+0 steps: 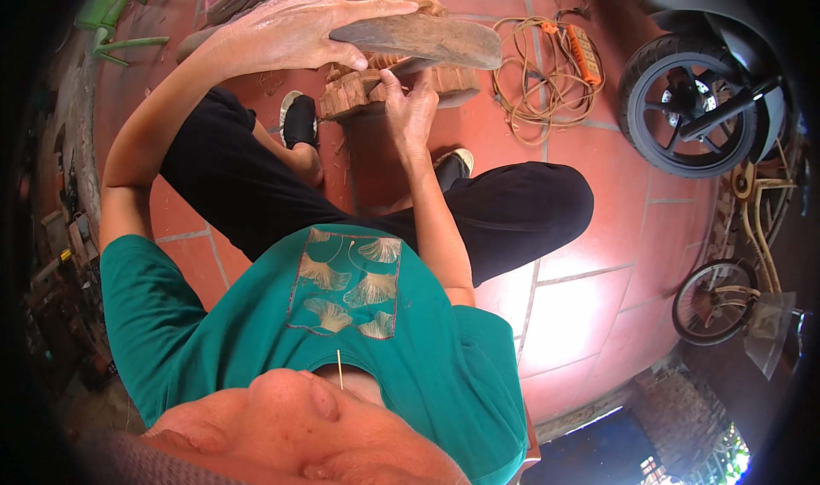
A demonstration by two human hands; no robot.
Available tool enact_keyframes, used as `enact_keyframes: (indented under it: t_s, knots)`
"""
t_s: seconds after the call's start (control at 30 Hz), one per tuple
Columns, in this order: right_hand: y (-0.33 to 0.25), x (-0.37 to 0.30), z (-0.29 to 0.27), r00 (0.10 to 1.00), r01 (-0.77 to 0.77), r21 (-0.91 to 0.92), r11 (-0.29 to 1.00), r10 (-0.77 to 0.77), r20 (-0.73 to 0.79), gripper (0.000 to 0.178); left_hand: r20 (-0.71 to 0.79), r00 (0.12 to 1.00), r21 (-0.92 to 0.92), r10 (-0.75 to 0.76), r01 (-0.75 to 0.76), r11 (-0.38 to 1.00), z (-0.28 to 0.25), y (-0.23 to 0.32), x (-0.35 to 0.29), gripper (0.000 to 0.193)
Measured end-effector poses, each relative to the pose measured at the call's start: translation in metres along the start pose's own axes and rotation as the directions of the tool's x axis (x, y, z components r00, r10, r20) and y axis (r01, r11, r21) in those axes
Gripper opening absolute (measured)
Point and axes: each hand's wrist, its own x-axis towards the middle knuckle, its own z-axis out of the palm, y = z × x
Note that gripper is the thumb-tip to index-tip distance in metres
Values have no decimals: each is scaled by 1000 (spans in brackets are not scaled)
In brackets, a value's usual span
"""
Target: The person carves a wooden sculpture using a chisel and mallet, repeatedly striking the chisel to shape the wood. The person occasionally pauses to inspect the work and adjust the tool.
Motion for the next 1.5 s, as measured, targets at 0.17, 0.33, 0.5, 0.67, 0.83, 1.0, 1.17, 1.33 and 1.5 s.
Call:
enact_keyframes:
  t_s: [0.17,0.33,0.5,0.67,0.83,1.0,1.17,1.33,1.5]
  knots:
    - [3,3,-8,996,-85,77,993,84,21,26,35,999,-160,-11,16,987,-26,13,-6,74]
    - [3,2,-4,999,-33,-3,999,33,33,26,-108,992,-336,61,-95,937,-21,11,-2,72]
    - [4,0,-1,996,-88,22,996,88,9,35,-15,988,-70,156,-157,985,-14,-3,-4,72]
    - [-3,0,-2,998,-40,-27,999,41,48,25,-33,995,-216,92,-97,971,-29,7,-1,72]
    - [-8,2,-7,997,-72,32,997,71,23,22,23,998,-165,59,-55,985,-25,2,-3,72]
    - [-8,-1,-10,999,-34,-58,998,36,27,27,-21,998,-209,53,-57,976,-30,12,-4,72]
    - [-23,-2,-10,995,-76,-144,987,83,47,37,-169,965,-238,200,-237,942,-14,0,0,72]
    - [-1,-3,-5,997,-66,-91,994,70,42,37,81,996,-316,-42,66,946,-6,8,-2,72]
    - [-7,-4,-6,999,-33,-139,990,39,37,34,20,999,-193,41,-36,981,-27,14,-4,69]
